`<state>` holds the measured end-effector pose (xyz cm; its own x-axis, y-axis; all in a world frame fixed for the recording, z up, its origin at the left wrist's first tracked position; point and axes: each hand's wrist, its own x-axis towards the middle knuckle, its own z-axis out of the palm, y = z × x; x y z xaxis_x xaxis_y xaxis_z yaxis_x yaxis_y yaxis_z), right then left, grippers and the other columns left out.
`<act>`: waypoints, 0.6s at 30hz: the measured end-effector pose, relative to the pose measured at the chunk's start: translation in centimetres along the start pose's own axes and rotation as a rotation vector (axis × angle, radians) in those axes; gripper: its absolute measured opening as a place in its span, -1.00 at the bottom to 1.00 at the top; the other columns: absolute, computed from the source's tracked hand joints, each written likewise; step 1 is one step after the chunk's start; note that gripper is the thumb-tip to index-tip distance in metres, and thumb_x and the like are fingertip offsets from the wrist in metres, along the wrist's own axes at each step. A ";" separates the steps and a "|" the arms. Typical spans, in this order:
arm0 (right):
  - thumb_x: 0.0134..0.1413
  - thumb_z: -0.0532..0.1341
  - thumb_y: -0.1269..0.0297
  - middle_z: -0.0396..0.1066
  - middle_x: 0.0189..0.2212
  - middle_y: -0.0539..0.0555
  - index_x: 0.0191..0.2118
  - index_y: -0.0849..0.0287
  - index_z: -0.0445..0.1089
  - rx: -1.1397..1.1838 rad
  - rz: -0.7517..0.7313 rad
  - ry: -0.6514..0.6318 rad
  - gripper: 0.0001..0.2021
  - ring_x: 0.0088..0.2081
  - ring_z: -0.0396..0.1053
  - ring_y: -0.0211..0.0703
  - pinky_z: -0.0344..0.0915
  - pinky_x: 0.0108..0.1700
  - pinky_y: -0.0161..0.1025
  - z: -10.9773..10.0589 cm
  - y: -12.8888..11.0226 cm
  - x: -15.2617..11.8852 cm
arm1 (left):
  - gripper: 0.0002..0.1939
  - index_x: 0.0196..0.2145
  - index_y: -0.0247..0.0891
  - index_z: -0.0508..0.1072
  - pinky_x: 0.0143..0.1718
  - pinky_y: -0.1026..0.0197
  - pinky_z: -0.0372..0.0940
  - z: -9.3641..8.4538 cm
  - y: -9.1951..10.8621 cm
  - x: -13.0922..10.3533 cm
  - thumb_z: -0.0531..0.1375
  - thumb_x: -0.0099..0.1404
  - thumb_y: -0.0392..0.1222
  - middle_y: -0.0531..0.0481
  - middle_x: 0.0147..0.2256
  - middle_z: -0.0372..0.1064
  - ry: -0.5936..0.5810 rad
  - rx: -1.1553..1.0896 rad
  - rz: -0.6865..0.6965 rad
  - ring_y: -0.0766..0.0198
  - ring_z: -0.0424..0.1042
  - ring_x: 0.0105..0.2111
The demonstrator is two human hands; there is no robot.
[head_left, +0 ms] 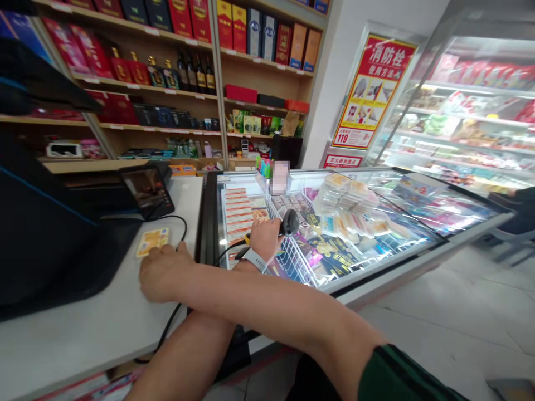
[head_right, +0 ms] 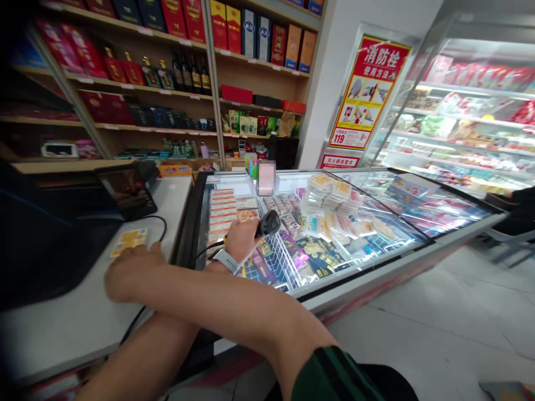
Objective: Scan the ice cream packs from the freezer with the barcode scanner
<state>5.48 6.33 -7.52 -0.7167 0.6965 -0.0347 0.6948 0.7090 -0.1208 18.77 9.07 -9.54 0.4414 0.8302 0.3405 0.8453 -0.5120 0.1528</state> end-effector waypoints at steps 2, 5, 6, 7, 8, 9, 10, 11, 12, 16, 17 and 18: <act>0.13 0.05 0.14 0.28 0.19 0.15 0.07 0.19 0.28 -0.036 0.013 0.033 -0.58 0.14 0.24 0.01 0.20 0.12 0.11 0.3 0.3 0.2 | -0.80 -0.18 -0.24 0.38 -0.01 0.05 0.16 -0.1 0.0 0.0 0.16 0.28 -0.10 -0.11 -0.21 0.49 0.002 0.000 0.005 0.07 0.45 -0.14; 0.13 -0.02 -0.03 0.29 0.19 0.08 0.08 0.12 0.26 -0.125 0.001 0.200 -0.51 0.14 0.26 -0.07 0.27 0.05 -0.01 0.5 0.6 -0.3 | -0.79 -0.17 -0.24 0.39 0.01 0.04 0.15 -0.2 0.4 -0.1 0.16 0.27 -0.11 -0.12 -0.20 0.49 -0.010 0.001 0.018 0.06 0.45 -0.13; 0.15 -0.05 -0.06 0.30 0.18 0.06 0.08 0.10 0.26 -0.161 -0.004 0.269 -0.50 0.14 0.26 -0.10 0.28 0.04 -0.05 0.4 0.7 -0.8 | -0.79 -0.17 -0.24 0.39 0.01 0.04 0.15 -0.2 0.5 -0.1 0.16 0.27 -0.11 -0.13 -0.20 0.49 -0.016 0.005 0.020 0.06 0.45 -0.13; 0.16 -0.07 -0.08 0.32 0.17 0.02 0.07 0.07 0.27 -0.196 -0.008 0.336 -0.51 0.15 0.26 -0.13 0.28 0.04 -0.09 0.1 0.7 -1.4 | -0.78 -0.16 -0.24 0.40 0.01 0.04 0.15 -0.2 0.6 -0.1 0.15 0.27 -0.11 -0.14 -0.20 0.49 -0.019 0.010 0.024 0.05 0.45 -0.13; 0.17 -0.07 -0.08 0.34 0.16 -0.02 0.06 0.05 0.29 -0.226 -0.014 0.388 -0.52 0.15 0.26 -0.16 0.27 0.05 -0.12 -0.3 0.8 -2.1 | -0.78 -0.16 -0.24 0.40 0.00 0.04 0.15 -0.2 0.8 -0.2 0.15 0.27 -0.11 -0.15 -0.20 0.50 -0.019 0.014 0.029 0.05 0.45 -0.13; 0.17 -0.05 -0.09 0.35 0.15 -0.05 0.05 0.03 0.30 -0.252 -0.023 0.431 -0.53 0.15 0.26 -0.19 0.27 0.06 -0.15 -0.8 0.9 -3.0 | -0.78 -0.16 -0.25 0.40 -0.01 0.04 0.16 -0.2 0.9 -0.2 0.14 0.27 -0.11 -0.16 -0.21 0.50 -0.016 0.018 0.035 0.04 0.46 -0.14; 0.16 -0.03 -0.10 0.35 0.14 -0.08 0.04 0.01 0.31 -0.277 -0.021 0.462 -0.55 0.15 0.25 -0.21 0.26 0.07 -0.17 -1.3 1.0 -4.0 | -0.78 -0.17 -0.25 0.40 -0.02 0.04 0.16 -0.2 0.9 -0.2 0.14 0.27 -0.11 -0.16 -0.21 0.50 -0.012 0.021 0.044 0.03 0.46 -0.14; 0.16 -0.02 -0.10 0.34 0.15 -0.11 0.03 -0.01 0.31 -0.309 -0.018 0.489 -0.56 0.15 0.24 -0.24 0.25 0.08 -0.19 -1.7 1.2 -4.9 | -0.78 -0.17 -0.25 0.40 -0.02 0.04 0.17 -0.1 1.0 -0.2 0.13 0.27 -0.11 -0.17 -0.22 0.50 -0.009 0.023 0.053 0.03 0.46 -0.14; 0.19 -0.04 -0.09 0.32 0.16 -0.15 0.04 -0.03 0.29 -0.343 -0.010 0.516 -0.57 0.16 0.23 -0.27 0.23 0.11 -0.20 -2.2 1.5 -5.9 | -0.78 -0.18 -0.24 0.40 -0.03 0.04 0.17 -0.1 1.0 -0.2 0.13 0.27 -0.11 -0.17 -0.22 0.50 -0.008 0.025 0.062 0.02 0.46 -0.14; 0.27 -0.13 -0.07 0.22 0.22 -0.15 0.11 -0.01 0.20 -0.374 0.086 0.607 -0.56 0.23 0.11 -0.35 0.10 0.22 -0.23 -3.3 3.7 -9.8 | -0.79 -0.20 -0.25 0.40 -0.03 0.03 0.18 -0.1 1.0 -0.1 0.10 0.27 -0.11 -0.18 -0.21 0.50 -0.029 0.034 0.077 0.02 0.46 -0.13; 0.27 -0.11 -0.07 0.20 0.23 -0.13 0.12 0.01 0.19 -0.328 0.110 0.616 -0.56 0.24 0.08 -0.35 0.06 0.24 -0.25 -3.5 4.5 -10.9 | -0.79 -0.20 -0.24 0.40 -0.01 0.02 0.18 -0.2 1.0 -0.1 0.09 0.26 -0.12 -0.18 -0.21 0.50 -0.046 0.023 0.067 0.02 0.45 -0.13; 0.27 -0.07 -0.07 0.17 0.25 -0.11 0.12 0.03 0.18 -0.269 0.120 0.619 -0.56 0.25 0.06 -0.35 0.03 0.26 -0.26 -3.7 5.4 -12.0 | -0.79 -0.19 -0.22 0.40 0.00 0.01 0.18 -0.2 1.0 0.0 0.09 0.26 -0.13 -0.16 -0.21 0.50 -0.070 0.002 0.049 0.02 0.45 -0.11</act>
<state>18.07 2.20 -4.12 -0.5234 0.6503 0.5506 0.8154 0.5699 0.1019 19.54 8.47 -9.22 0.5021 0.8175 0.2821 0.8228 -0.5520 0.1352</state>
